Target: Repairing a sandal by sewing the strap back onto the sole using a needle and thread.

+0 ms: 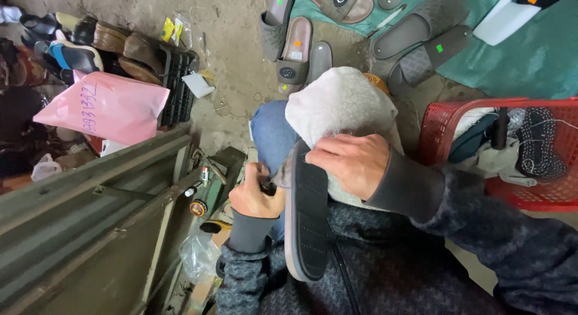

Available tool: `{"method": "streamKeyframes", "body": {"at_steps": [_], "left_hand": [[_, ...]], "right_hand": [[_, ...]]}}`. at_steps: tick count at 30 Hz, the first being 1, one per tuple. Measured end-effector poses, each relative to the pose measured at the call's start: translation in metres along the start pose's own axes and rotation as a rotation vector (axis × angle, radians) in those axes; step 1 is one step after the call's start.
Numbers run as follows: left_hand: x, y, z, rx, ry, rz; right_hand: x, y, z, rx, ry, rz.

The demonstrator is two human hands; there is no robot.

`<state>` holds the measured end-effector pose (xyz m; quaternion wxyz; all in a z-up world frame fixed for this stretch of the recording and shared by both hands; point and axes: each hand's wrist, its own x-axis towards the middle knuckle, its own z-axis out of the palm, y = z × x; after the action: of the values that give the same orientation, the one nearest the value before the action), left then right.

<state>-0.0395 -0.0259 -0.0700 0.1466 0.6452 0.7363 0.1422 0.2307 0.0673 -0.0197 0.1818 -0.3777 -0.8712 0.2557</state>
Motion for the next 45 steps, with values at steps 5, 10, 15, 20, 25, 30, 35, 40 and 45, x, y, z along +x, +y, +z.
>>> {"method": "streamKeyframes", "body": {"at_steps": [5,10,15,20,25,30,35,40,45], "left_hand": [[-0.021,0.002,-0.05,0.013,-0.146,-0.262],[-0.062,-0.041,-0.075,-0.046,-0.181,-0.275],[-0.06,-0.036,-0.051,0.079,-0.047,-0.153],[-0.048,-0.014,-0.029,-0.107,-0.074,-0.09],[-0.046,-0.007,-0.032,-0.287,-0.039,-0.069],[-0.038,0.012,-0.047,-0.669,-0.017,-0.008],[-0.037,0.018,-0.032,-0.861,-0.056,-0.04],[-0.025,0.022,-0.021,-0.905,-0.152,-0.147],[-0.017,0.03,-0.017,-0.928,-0.093,-0.067]], "right_hand": [[-0.003,-0.003,-0.003,0.105,0.132,0.09],[-0.021,0.002,0.001,-0.009,0.093,0.082],[-0.04,0.006,0.026,-0.012,-0.026,0.08],[-0.041,0.009,0.005,0.246,0.053,0.131],[-0.026,-0.02,-0.05,0.546,-0.056,0.126],[-0.037,-0.049,-0.074,1.237,-0.05,0.188],[-0.036,-0.085,-0.058,0.626,0.003,0.111],[-0.04,-0.112,-0.044,0.394,0.038,0.204],[-0.047,-0.113,-0.034,0.389,0.106,0.209]]}}
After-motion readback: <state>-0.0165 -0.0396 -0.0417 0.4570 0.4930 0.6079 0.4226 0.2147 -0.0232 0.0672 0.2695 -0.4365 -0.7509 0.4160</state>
